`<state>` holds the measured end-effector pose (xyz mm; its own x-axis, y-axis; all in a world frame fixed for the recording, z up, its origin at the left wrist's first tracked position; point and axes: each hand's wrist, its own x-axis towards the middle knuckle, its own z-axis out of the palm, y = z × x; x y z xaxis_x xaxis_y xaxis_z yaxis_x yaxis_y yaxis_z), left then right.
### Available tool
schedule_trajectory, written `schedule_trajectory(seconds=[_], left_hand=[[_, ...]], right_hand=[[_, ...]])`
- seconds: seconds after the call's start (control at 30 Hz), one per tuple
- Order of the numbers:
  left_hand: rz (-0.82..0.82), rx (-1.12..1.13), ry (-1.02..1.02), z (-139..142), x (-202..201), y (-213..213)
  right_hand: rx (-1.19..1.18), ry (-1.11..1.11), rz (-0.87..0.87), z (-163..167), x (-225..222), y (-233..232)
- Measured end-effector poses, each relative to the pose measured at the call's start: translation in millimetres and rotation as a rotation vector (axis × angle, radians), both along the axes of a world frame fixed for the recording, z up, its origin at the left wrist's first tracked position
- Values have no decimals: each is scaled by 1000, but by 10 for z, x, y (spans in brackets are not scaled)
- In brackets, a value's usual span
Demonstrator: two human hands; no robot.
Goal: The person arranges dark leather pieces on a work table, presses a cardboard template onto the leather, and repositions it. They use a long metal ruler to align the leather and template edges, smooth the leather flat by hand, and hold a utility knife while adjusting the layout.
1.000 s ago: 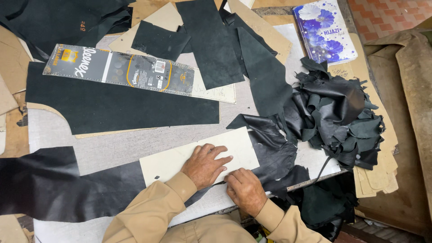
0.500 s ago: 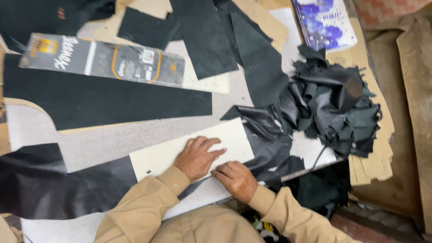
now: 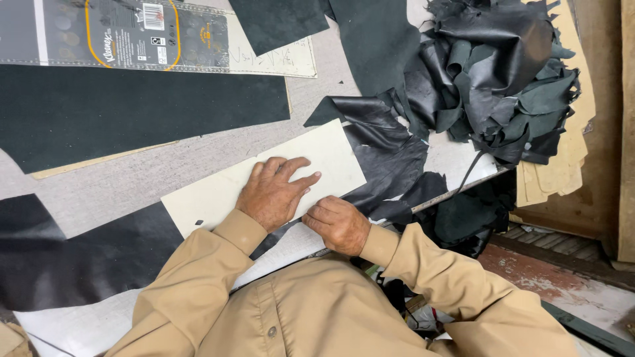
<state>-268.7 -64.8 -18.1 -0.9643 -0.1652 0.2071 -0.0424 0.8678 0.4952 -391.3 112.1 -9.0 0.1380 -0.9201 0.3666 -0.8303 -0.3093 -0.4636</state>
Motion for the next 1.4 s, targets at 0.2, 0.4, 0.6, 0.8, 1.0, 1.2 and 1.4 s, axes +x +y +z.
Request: schedule_trajectory(seconds=[0.2,0.4,0.6,0.8,1.0,1.2,1.4], left_hand=[[-6,43,-26,-44,-3,-40],[-12,54,5,-126,56,-37],[-14,39,-13,-208,88,-41],[-86,240,34,-135,207,-90],[225,12,-201,386,1151,-364],[356,-6,-317,311,1582,-560],[394,79,-195,84,1628,-707]], right_hand=[[-92,60,-41,36,65,-38],[8,52,-145,-93,155,-74],[103,51,-1,-13,277,202],[36,4,-476,90,-44,303],[124,67,-640,27,-237,252],[102,58,-696,-175,-267,132],[58,4,-722,-298,-313,-11]])
